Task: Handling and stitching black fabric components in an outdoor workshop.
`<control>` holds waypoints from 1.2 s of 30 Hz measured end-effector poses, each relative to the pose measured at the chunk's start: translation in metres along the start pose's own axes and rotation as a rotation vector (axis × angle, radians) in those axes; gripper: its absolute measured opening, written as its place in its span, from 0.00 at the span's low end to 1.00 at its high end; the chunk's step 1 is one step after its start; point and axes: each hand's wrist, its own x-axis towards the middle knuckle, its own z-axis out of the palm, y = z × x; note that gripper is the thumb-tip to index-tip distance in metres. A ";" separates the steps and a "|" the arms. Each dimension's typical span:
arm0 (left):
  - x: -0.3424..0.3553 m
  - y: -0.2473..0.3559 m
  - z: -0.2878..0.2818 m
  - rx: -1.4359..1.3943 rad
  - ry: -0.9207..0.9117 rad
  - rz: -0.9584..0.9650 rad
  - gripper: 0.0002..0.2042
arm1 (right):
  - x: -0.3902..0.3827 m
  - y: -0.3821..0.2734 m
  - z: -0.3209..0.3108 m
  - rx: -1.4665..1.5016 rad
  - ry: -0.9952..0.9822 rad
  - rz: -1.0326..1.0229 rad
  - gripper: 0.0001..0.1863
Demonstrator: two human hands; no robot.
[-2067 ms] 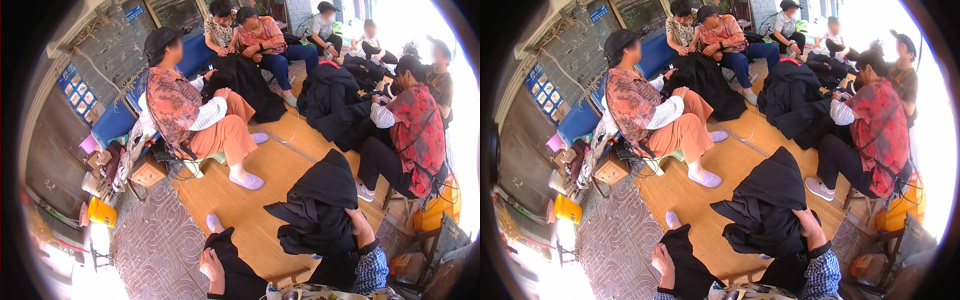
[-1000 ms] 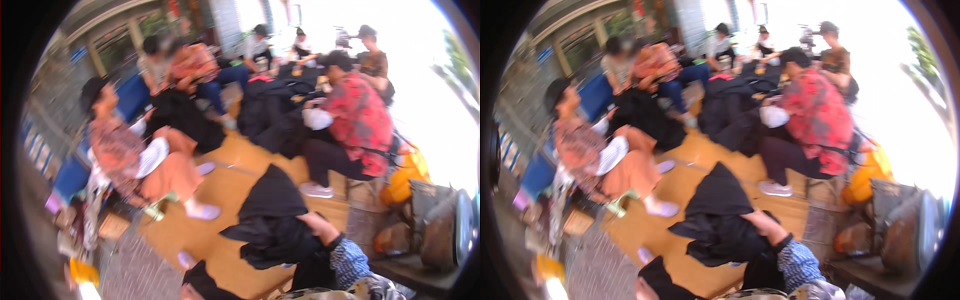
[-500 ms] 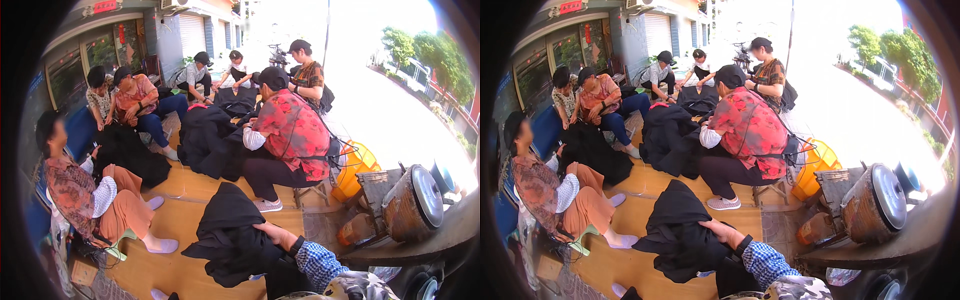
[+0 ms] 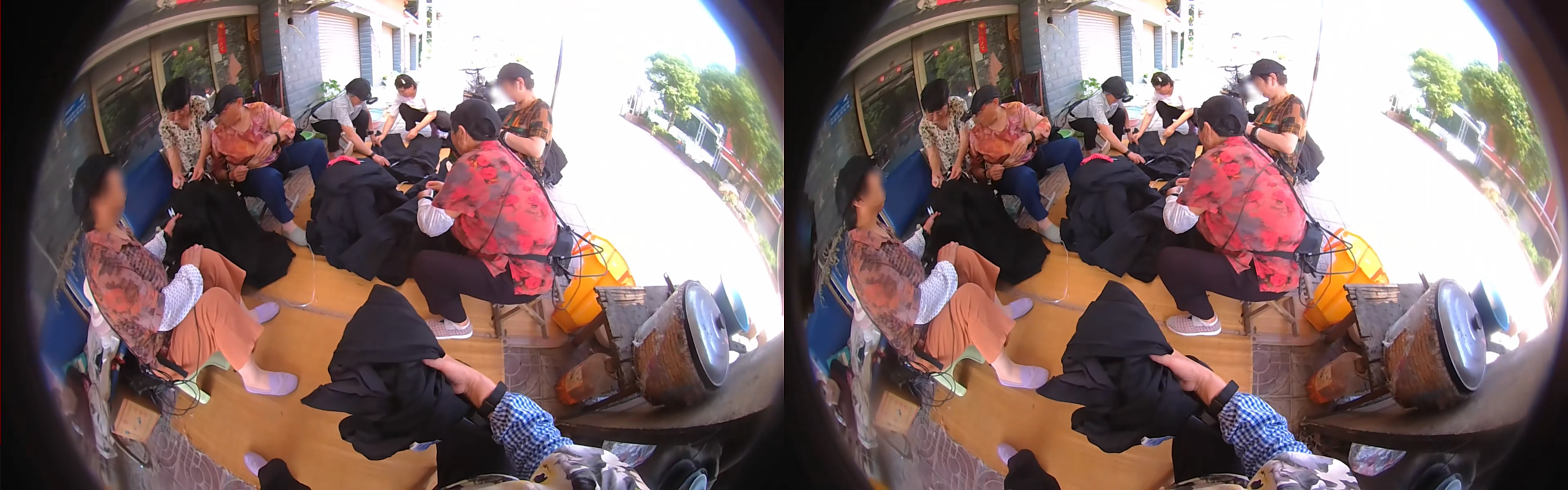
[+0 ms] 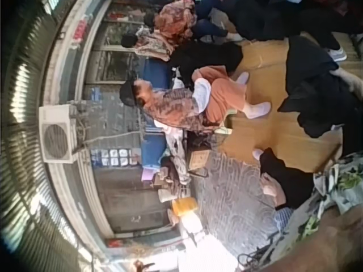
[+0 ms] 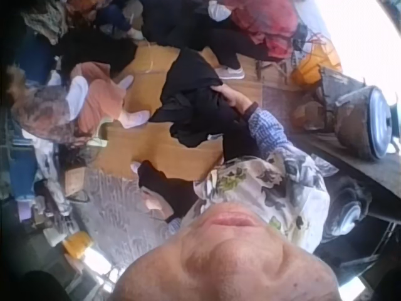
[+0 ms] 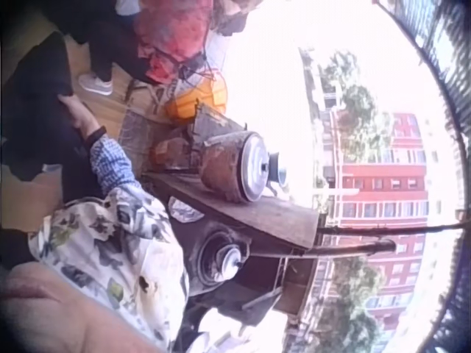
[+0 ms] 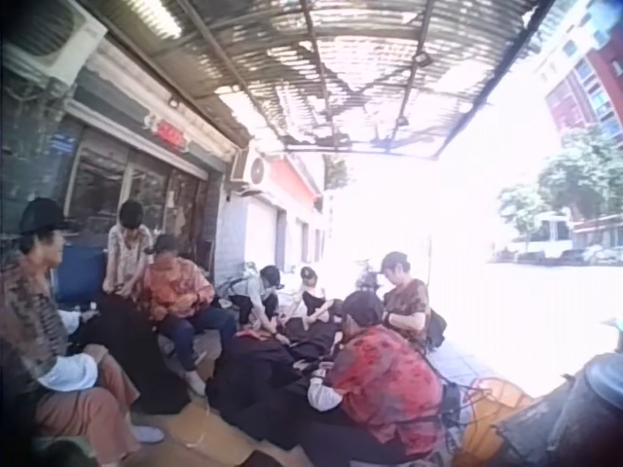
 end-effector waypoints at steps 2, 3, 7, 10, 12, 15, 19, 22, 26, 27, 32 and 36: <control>0.004 0.004 -0.004 -0.017 -0.017 -0.023 0.14 | 0.001 -0.001 0.006 -0.006 -0.020 0.004 0.31; 0.005 0.007 -0.006 -0.030 -0.013 -0.009 0.14 | 0.000 0.001 0.004 0.001 -0.015 0.005 0.31; 0.010 0.020 -0.017 -0.084 0.004 0.005 0.14 | 0.006 0.000 0.001 0.006 -0.028 0.012 0.32; 0.003 0.006 -0.008 -0.076 -0.048 -0.068 0.14 | 0.008 0.002 0.002 0.000 -0.046 0.013 0.31; 0.000 0.006 -0.008 -0.065 -0.060 -0.085 0.14 | 0.007 0.004 -0.001 0.003 -0.036 0.010 0.30; 0.002 0.011 -0.015 -0.044 -0.015 -0.046 0.14 | 0.005 0.002 0.003 0.009 -0.008 0.022 0.27; 0.011 0.035 -0.030 -0.081 0.008 0.037 0.14 | -0.006 -0.010 0.003 -0.014 0.025 0.009 0.27; 0.009 0.027 -0.036 -0.066 0.050 0.049 0.14 | 0.000 -0.002 0.005 -0.003 -0.010 0.014 0.27; 0.004 0.006 -0.033 -0.007 -0.050 -0.004 0.15 | 0.006 0.003 0.000 0.008 -0.040 0.005 0.29; 0.011 0.015 -0.044 0.034 -0.120 -0.045 0.15 | 0.006 0.002 -0.002 0.003 -0.043 0.008 0.29; 0.036 0.030 -0.076 0.205 -0.342 -0.154 0.15 | 0.005 0.001 -0.003 0.010 -0.076 -0.007 0.30; 0.044 0.011 -0.043 0.132 -0.276 -0.034 0.14 | 0.004 0.001 -0.001 -0.025 -0.034 -0.002 0.30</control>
